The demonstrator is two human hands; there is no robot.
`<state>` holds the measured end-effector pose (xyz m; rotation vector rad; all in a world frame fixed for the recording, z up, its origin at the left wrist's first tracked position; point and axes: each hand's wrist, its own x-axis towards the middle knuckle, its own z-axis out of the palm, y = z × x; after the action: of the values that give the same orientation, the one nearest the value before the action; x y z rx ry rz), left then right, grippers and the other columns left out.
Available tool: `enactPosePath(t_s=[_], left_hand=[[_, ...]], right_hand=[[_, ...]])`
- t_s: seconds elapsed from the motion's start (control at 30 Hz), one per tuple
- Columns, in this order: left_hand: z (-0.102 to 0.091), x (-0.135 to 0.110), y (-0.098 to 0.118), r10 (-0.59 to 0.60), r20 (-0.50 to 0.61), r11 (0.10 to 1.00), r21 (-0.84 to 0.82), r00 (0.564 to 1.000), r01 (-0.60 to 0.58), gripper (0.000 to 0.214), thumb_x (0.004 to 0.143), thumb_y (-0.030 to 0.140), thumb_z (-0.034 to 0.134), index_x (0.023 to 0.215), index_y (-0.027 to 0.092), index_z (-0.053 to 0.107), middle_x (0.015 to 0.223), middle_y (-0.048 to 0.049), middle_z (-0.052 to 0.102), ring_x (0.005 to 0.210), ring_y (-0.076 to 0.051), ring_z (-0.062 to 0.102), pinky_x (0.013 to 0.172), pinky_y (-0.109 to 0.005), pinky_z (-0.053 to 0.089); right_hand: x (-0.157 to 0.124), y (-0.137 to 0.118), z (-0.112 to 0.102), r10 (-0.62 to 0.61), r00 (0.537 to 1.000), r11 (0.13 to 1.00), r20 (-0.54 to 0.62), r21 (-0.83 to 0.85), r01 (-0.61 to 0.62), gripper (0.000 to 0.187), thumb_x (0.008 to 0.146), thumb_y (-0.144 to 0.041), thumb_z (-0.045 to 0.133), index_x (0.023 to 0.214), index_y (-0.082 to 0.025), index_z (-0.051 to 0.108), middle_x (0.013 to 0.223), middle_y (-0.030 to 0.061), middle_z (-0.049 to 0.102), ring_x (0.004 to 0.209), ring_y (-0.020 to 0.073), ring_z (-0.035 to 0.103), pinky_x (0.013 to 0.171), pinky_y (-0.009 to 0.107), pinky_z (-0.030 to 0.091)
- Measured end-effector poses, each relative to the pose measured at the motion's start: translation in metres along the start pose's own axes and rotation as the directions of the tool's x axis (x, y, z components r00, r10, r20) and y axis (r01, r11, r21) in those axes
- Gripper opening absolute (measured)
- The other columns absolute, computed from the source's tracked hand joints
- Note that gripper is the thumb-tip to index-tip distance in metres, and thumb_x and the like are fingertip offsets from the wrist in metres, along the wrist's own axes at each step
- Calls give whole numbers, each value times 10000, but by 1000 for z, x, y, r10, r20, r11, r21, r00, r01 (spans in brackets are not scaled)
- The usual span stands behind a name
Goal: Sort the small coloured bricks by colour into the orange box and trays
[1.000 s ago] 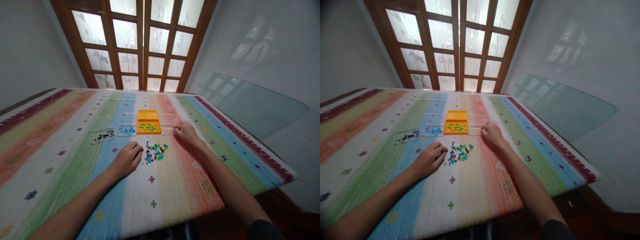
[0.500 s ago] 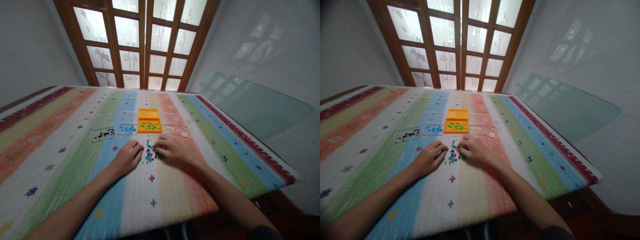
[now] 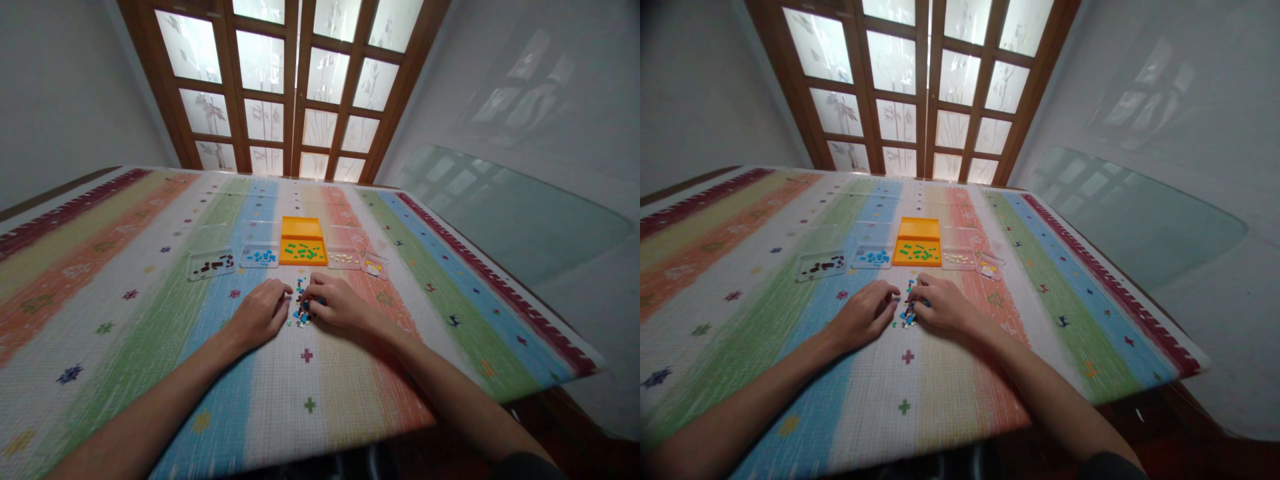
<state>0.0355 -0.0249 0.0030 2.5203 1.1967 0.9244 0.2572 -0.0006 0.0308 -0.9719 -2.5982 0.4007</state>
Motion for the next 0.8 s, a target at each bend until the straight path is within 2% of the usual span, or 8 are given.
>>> enactPosePath(t_s=[0.57, 0.8], left_hand=[[2, 1, 0, -13, -10, 1000, -5, 1000, 13, 206, 932, 174, 435, 1095, 155, 560, 924, -88, 638, 851, -224, 619, 799, -381, 533], [1, 1, -2, 2, -17, 1000, 1, 1000, -2, 210, 940, 182, 429, 1093, 151, 570, 919, -90, 649, 847, -226, 625, 798, -387, 539]], right_hand=[[16, -8, -2, -12, 990, 999, 143, -43, 18, 161, 941, -174, 567, 968, -173, 726, 926, 56, 595, 795, 157, 532, 719, 275, 395], [17, -9, 1, -16, 992, 998, 126, -55, 23, 164, 987, -205, 495, 955, -146, 645, 980, 90, 605, 809, 170, 539, 715, 289, 425]])
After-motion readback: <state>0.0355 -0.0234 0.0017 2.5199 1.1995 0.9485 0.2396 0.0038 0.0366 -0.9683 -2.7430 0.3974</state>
